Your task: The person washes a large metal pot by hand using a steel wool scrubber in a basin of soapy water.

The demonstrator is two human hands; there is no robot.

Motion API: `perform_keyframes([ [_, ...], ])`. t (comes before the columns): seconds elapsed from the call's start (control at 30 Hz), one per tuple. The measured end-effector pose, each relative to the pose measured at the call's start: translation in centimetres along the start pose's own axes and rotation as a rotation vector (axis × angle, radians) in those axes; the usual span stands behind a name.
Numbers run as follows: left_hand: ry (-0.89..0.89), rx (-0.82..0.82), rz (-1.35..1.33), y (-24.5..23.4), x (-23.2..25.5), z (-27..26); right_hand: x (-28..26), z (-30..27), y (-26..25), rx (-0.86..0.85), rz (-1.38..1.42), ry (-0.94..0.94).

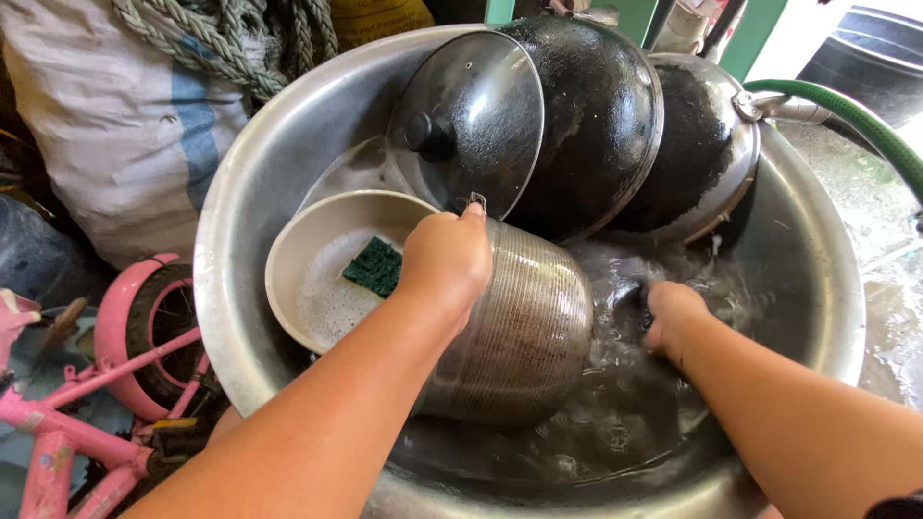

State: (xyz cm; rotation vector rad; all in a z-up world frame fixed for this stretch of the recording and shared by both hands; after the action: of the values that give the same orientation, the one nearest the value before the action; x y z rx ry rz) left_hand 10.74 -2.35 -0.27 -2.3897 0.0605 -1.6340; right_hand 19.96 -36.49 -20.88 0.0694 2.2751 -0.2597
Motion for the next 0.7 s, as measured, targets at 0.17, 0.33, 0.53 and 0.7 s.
perform_keyframes([
  [0.17,0.096,0.053,0.088,-0.1,0.6,0.8,-3.7,-6.5,8.2,-0.687,0.611,-0.088],
  [0.33,0.091,0.113,0.176,-2.0,0.8,2.2,-5.7,-19.7,7.0,-0.225,0.106,-0.434],
  [0.53,0.247,0.192,0.824,-5.1,4.0,0.2,-7.4,-22.8,12.2,-0.462,0.232,-0.783],
  [0.7,0.48,0.313,0.88,-3.5,6.0,-2.6,-4.9,-17.4,14.3,-0.405,0.556,-0.105],
])
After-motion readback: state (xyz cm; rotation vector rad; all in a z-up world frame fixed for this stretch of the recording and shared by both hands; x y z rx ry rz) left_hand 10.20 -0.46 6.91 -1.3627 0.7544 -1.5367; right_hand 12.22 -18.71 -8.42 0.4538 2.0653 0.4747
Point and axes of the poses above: each hand's wrist, its own z-axis towards the middle knuckle, its own y-axis out of the palm, x = y × z, the point moved 9 cm from there along z, towards the middle knuckle, and after that the axes turned 8 degrees about -x, right-handed, at the moved point
